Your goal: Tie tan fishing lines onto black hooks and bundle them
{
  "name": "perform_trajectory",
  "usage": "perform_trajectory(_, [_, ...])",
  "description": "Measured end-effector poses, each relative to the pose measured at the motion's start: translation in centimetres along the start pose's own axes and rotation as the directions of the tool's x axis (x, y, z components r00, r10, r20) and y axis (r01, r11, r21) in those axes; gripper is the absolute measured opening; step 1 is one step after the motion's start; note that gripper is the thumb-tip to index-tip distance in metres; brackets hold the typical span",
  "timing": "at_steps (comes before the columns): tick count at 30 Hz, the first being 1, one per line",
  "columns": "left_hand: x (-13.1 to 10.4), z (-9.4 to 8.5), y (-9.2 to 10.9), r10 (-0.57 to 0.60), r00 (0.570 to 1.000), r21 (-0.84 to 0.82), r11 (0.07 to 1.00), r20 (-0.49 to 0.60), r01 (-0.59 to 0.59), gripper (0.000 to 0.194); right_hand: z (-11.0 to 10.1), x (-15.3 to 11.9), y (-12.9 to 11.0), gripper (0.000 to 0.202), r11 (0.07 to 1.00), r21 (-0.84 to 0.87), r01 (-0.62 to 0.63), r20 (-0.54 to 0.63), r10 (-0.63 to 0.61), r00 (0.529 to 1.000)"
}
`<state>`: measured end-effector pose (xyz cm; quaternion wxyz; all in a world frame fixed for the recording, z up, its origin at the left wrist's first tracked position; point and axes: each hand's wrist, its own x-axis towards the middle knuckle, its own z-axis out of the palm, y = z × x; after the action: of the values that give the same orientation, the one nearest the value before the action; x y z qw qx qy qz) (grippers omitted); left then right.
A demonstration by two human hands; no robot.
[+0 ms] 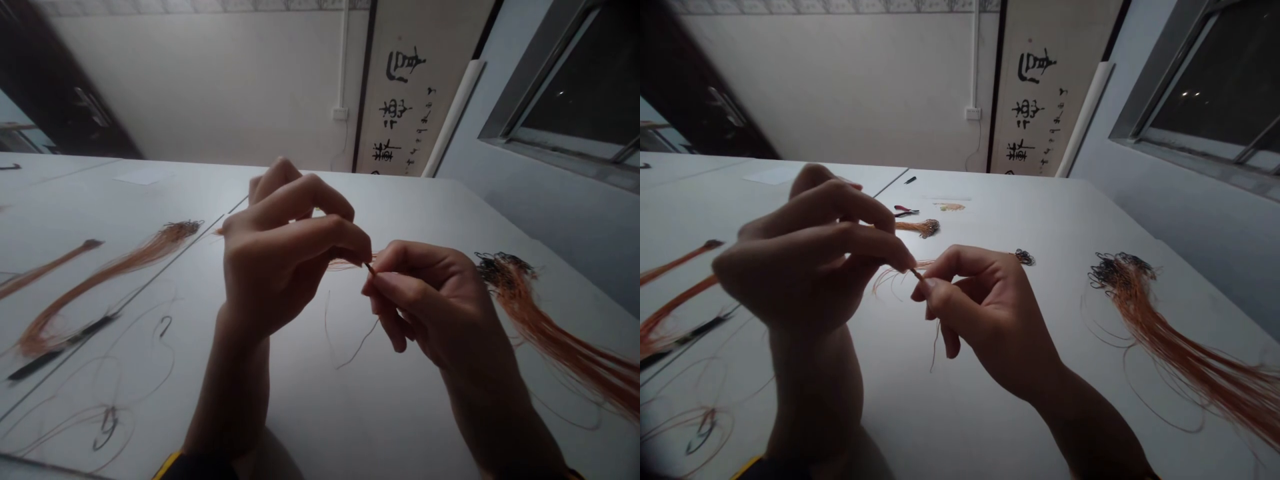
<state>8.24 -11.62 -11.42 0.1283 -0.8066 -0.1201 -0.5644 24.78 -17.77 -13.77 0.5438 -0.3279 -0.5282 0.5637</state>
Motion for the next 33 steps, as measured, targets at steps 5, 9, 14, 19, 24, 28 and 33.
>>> perform_trajectory(5, [0.0,-0.4,0.8,-0.003,1.0,0.073,0.997,-0.005,0.003,0.021,0.0,0.2,0.1,0.011,0.999,0.034,0.004,0.019,-0.004,1.0])
perform_trajectory(9, [0.0,-0.4,0.7,0.001,1.0,0.084,0.996,0.005,-0.001,0.018,0.0,0.2,0.2,0.012,0.999,0.049,-0.015,0.028,0.014,1.0])
perform_trajectory(14, [0.1,-0.1,-0.1,-0.081,0.995,-0.068,0.994,0.055,0.085,0.019,0.0,0.0,0.4,0.01,0.999,0.038,-0.001,-0.008,0.002,1.0])
perform_trajectory(19, [-0.1,0.0,-0.3,-0.158,0.983,-0.086,0.982,0.091,0.166,0.023,0.0,0.1,0.3,0.009,1.0,0.015,0.02,0.006,-0.02,1.0])
perform_trajectory(24, [0.1,0.0,-0.5,-0.127,0.989,-0.052,0.99,0.082,0.131,0.022,-0.4,0.2,0.3,0.008,0.985,-0.142,0.095,0.011,-0.094,0.996])
perform_trajectory(28, [0.3,-0.3,-1.1,-0.089,0.987,-0.001,0.996,0.131,0.09,0.021,-0.8,0.4,0.6,0.01,0.91,-0.365,0.195,0.015,-0.204,0.979])
perform_trajectory(33, [0.0,-0.9,-1.4,-0.019,0.989,-0.035,0.999,0.147,0.025,0.014,-0.8,-0.2,-0.3,0.025,0.83,-0.504,0.239,0.031,-0.259,0.965])
